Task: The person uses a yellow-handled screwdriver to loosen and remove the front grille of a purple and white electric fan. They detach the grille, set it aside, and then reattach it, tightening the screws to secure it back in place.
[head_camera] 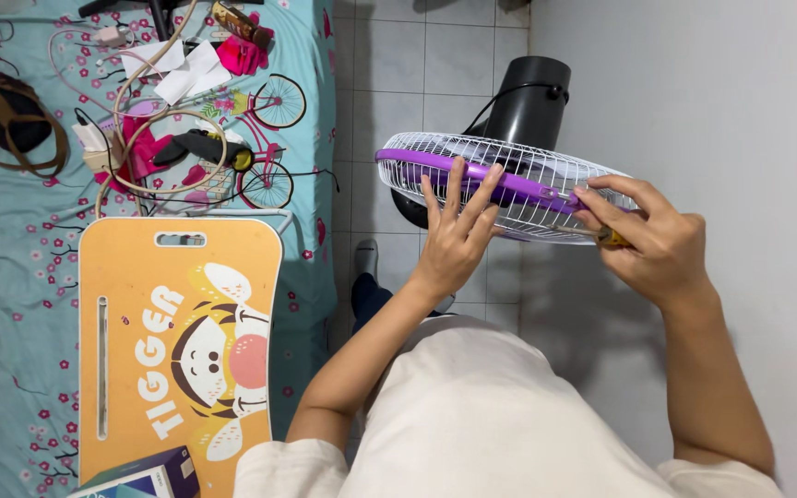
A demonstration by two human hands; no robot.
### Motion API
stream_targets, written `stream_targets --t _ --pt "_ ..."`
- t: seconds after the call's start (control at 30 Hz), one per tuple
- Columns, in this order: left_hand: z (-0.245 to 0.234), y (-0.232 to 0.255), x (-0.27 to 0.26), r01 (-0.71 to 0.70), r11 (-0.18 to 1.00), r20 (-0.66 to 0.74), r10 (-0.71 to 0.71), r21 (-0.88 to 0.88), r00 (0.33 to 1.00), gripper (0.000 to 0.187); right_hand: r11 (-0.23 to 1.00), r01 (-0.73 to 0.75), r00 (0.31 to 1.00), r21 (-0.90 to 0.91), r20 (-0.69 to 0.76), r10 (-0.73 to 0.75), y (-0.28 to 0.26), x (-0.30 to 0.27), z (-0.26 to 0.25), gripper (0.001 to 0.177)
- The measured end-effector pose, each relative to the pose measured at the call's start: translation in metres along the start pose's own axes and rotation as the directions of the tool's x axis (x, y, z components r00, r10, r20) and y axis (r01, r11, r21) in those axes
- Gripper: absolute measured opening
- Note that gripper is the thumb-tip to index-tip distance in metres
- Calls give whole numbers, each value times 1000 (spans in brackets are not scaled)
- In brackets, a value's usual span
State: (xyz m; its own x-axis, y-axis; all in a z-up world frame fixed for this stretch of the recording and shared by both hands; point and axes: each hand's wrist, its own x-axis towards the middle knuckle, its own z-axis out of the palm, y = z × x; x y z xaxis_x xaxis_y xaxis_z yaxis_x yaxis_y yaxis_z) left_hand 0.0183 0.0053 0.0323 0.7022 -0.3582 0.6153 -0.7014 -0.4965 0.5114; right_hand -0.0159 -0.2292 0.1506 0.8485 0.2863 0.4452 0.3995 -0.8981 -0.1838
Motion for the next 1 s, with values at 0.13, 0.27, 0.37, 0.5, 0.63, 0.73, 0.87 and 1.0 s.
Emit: stream_targets --t 0.13,0.27,0.37,0.5,0.63,0.73,0.87,1.0 --pt "0 0 1 8 1000 10 -8 -1 1000 31 1000 21 1000 -10 -9 -21 1 -2 0 26" --pt "0 -1 -1 2 1000 29 -3 11 1000 33 1000 -16 1000 24 4 16 1 -2 1 26" --pt "2 -1 -2 -14 999 7 13 30 1000 36 998 -33 999 51 -10 34 1 -2 2 26" --pt "3 -1 -1 -20 999 -19 21 44 1000 37 997 -34 999 64 -35 36 0 -2 2 26" --pt "3 -2 -1 -15 999 -9 16 46 1000 39 994 -61 997 95 -34 64 -5 1 1 30" --pt "4 -3 0 -18 998 -15 18 53 1000 41 982 -60 996 179 -60 72 -9 6 -3 33" --pt "8 -4 -1 1 998 -17 0 66 1000 41 959 -179 971 219 -117 208 1 -3 -11 29" --pt "6 -7 -2 -9 997 -8 9 82 1000 44 801 -325 842 503 -232 488 37 -38 -8 7"
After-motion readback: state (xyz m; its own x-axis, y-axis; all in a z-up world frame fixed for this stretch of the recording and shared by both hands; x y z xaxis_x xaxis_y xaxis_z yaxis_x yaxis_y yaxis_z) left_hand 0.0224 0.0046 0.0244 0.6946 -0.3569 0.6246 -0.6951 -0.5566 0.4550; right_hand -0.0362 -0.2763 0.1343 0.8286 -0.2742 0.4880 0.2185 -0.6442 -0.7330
